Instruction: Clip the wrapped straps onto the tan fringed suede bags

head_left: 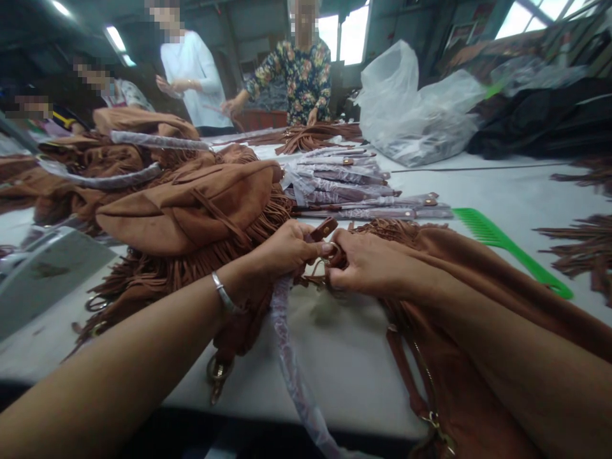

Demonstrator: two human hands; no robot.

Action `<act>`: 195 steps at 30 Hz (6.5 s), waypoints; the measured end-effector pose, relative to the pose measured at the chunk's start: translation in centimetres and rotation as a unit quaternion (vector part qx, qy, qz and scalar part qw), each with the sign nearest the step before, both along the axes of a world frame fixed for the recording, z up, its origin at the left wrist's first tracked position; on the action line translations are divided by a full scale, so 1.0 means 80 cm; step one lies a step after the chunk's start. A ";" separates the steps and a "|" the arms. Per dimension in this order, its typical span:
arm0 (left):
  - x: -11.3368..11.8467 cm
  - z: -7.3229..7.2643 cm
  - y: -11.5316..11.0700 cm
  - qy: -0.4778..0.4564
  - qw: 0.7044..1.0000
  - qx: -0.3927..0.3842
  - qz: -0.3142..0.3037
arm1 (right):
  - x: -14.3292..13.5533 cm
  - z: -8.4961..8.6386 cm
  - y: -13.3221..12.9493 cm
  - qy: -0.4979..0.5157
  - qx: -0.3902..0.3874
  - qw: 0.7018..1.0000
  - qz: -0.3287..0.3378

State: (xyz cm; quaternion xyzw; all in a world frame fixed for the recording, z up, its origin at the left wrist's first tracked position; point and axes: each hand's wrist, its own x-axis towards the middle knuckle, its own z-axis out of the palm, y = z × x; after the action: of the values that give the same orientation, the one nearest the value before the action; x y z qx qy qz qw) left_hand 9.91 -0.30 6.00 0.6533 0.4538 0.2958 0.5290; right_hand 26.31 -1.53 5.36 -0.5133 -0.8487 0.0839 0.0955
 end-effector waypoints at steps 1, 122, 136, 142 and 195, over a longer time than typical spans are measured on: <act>-0.001 0.002 0.003 0.012 1.000 0.016 0.002 | -0.002 -0.002 -0.001 0.009 0.030 0.999 -0.016; -0.020 -0.056 -0.017 -0.083 0.978 -0.056 0.182 | -0.063 -0.086 -0.016 -0.020 0.286 0.957 -0.045; -0.042 -0.051 -0.027 0.034 0.993 0.048 0.101 | -0.057 -0.088 -0.009 -0.027 0.280 0.958 -0.051; -0.059 -0.040 -0.034 0.195 0.972 0.124 -0.039 | -0.055 -0.087 -0.006 -0.025 0.275 0.960 -0.052; -0.029 -0.018 -0.009 0.554 0.781 0.260 -0.127 | -0.047 -0.082 -0.013 -0.066 0.235 0.967 0.067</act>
State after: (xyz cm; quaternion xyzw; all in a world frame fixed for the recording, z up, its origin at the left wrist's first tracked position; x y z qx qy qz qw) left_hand 7.59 -1.03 4.58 0.8688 0.4877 -0.0803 0.0296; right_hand 22.54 -2.57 -1.22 -0.4227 -0.8816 -0.1456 0.1514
